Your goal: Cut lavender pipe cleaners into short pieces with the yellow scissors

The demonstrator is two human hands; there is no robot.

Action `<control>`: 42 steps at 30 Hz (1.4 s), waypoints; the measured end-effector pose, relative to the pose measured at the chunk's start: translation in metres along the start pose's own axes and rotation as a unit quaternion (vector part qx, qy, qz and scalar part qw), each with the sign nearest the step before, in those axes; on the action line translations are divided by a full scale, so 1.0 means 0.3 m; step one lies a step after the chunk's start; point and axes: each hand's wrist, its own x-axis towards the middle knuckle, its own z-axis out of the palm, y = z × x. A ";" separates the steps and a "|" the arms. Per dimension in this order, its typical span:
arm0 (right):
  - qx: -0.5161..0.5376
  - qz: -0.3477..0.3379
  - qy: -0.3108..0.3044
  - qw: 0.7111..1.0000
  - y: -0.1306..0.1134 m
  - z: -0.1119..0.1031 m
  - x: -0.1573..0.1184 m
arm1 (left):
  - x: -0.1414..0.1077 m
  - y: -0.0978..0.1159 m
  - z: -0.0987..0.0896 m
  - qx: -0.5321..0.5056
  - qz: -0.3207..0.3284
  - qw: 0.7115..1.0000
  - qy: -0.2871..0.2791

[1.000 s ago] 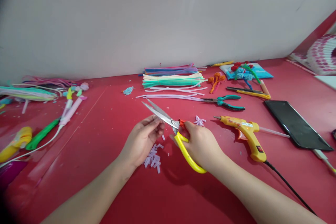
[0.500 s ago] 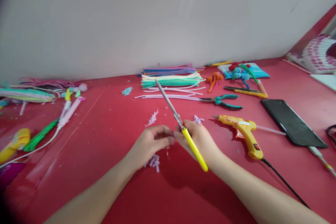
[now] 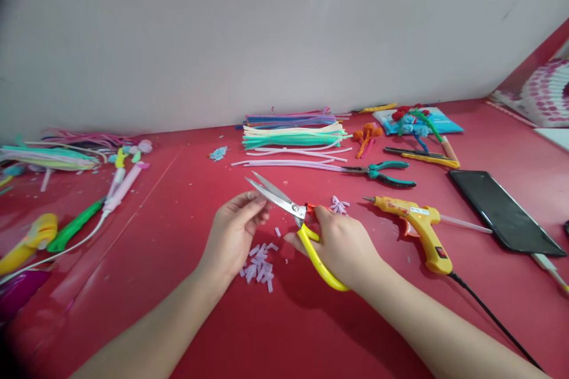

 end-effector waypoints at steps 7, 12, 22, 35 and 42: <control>-0.040 -0.011 -0.001 0.999 -0.003 0.030 -0.007 | -0.001 -0.001 -0.002 -0.034 0.014 0.999 0.025; -0.035 -0.017 0.003 0.999 -0.006 0.033 -0.010 | -0.001 -0.002 -0.001 -0.046 0.010 0.998 0.032; -0.029 -0.013 -0.008 0.999 -0.012 0.028 -0.009 | -0.002 -0.005 0.000 -0.063 0.013 0.997 0.030; -0.031 -0.020 0.003 0.999 -0.004 0.034 -0.013 | -0.004 0.001 0.006 -0.061 0.009 0.998 0.031; -0.030 -0.021 0.007 0.999 -0.002 0.038 -0.011 | -0.002 -0.003 -0.001 -0.058 0.010 0.998 0.024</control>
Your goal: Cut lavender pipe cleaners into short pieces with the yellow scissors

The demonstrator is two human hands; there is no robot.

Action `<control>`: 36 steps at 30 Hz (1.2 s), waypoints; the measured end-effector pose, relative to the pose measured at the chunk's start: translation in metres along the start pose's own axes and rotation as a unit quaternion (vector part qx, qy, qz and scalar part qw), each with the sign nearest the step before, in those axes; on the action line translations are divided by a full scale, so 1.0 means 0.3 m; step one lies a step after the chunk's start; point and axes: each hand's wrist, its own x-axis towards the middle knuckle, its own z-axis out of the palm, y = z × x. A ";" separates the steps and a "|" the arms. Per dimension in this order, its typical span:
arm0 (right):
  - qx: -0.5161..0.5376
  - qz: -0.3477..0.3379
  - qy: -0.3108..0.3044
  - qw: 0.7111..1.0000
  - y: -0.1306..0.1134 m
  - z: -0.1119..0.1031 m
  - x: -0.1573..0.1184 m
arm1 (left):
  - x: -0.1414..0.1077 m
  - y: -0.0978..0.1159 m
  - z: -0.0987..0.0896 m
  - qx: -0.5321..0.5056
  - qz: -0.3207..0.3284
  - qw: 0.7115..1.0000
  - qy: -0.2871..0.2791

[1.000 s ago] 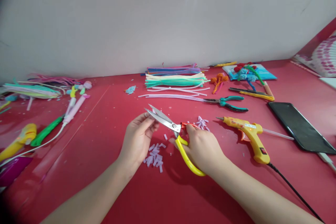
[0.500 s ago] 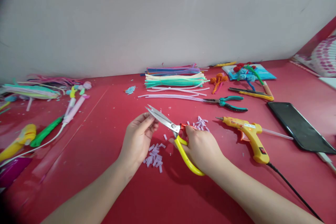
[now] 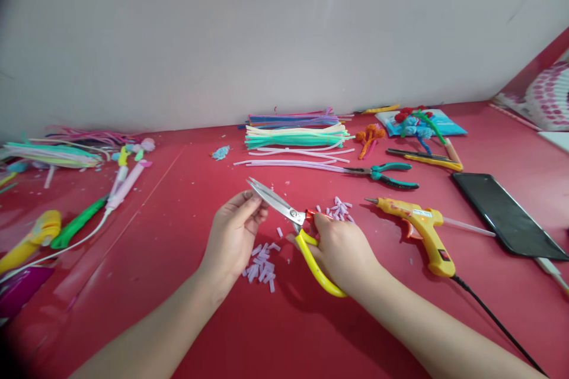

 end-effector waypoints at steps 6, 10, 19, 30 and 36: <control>-0.005 0.019 -0.009 1.000 0.012 -0.011 0.003 | -0.001 0.007 0.003 0.015 -0.004 1.000 0.001; 0.012 0.046 -0.003 0.999 0.016 -0.035 0.013 | 0.002 0.004 0.001 0.046 -0.005 0.999 -0.001; 0.294 0.040 -0.020 0.955 0.004 -0.052 0.028 | -0.020 -0.001 0.017 0.284 -0.050 0.946 -0.151; 0.235 0.067 0.042 0.969 0.043 -0.067 0.026 | -0.016 0.013 0.021 0.397 0.001 0.901 -0.175; 0.025 0.132 -0.015 0.991 0.166 -0.064 0.098 | 0.076 0.036 -0.072 0.556 0.109 0.820 -0.087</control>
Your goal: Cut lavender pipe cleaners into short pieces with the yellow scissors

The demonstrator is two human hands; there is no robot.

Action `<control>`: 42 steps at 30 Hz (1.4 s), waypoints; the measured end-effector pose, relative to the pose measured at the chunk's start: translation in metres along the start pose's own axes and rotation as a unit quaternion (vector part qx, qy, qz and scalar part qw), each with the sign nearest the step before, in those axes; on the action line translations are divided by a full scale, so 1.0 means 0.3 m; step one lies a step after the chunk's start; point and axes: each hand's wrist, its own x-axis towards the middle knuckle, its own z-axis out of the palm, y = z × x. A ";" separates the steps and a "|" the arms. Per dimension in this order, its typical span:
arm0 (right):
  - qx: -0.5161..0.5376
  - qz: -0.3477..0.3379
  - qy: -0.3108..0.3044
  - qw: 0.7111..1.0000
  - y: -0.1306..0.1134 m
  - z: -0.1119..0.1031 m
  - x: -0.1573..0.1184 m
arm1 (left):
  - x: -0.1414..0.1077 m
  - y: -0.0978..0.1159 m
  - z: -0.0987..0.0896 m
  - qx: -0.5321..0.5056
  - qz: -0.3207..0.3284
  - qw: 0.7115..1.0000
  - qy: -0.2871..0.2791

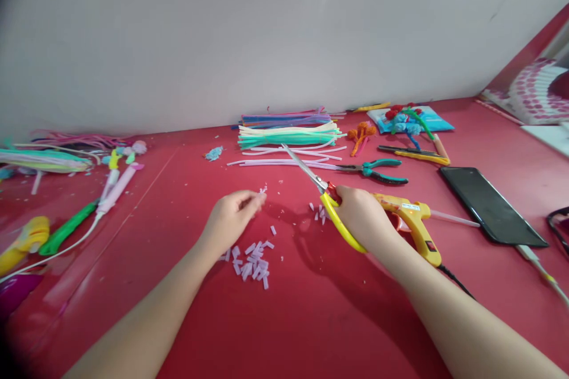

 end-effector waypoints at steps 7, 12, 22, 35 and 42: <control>-0.065 0.015 0.001 0.998 -0.003 -0.011 0.001 | 0.009 -0.023 -0.021 0.125 0.082 0.988 -0.028; -0.030 -0.005 0.012 0.999 -0.025 -0.018 -0.019 | -0.018 0.013 -0.011 0.129 0.161 0.964 -0.169; 0.118 -0.055 -0.010 0.991 -0.089 0.000 -0.071 | -0.036 0.037 0.036 -0.074 0.030 0.984 -0.157; 0.274 -0.084 -0.073 0.955 -0.137 0.033 -0.120 | -0.089 0.102 0.075 -0.134 -0.008 0.980 -0.150; 0.247 -0.096 -0.060 0.962 -0.134 0.020 -0.118 | -0.088 0.110 0.075 -0.161 -0.006 0.977 -0.140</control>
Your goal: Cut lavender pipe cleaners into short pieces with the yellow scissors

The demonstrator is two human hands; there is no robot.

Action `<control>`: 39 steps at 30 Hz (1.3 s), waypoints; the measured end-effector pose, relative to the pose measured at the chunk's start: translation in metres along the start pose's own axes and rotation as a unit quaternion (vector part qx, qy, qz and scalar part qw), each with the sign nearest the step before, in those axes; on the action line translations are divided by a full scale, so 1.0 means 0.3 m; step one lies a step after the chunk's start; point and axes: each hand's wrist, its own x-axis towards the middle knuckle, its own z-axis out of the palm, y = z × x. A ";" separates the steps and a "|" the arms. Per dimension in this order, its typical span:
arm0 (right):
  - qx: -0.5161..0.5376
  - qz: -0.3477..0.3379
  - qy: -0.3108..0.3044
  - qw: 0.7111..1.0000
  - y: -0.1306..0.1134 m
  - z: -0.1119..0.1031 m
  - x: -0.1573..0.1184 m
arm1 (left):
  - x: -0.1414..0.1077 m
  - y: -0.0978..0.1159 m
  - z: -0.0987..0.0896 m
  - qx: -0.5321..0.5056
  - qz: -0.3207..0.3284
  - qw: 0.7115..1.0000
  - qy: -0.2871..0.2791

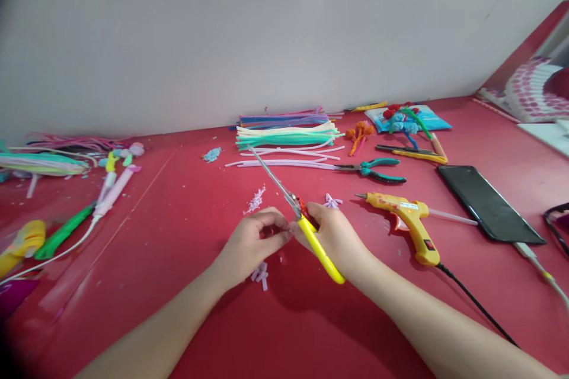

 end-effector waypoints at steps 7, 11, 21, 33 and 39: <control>-0.201 -0.016 0.048 0.978 0.013 -0.007 0.000 | 0.032 -0.029 -0.044 -0.266 -0.014 0.951 0.157; -0.246 -0.016 0.029 0.969 0.009 0.013 -0.003 | 0.038 -0.036 -0.054 -0.350 0.005 0.920 0.176; -0.277 -0.043 0.042 0.959 0.022 0.035 -0.007 | 0.035 -0.027 -0.047 -0.405 0.018 0.896 0.182; -0.297 -0.049 0.053 0.952 0.033 0.033 -0.009 | 0.037 -0.027 -0.047 -0.414 0.013 0.891 0.184; -0.301 -0.048 0.048 0.951 0.033 0.038 -0.009 | 0.034 -0.027 -0.049 -0.416 0.012 0.891 0.181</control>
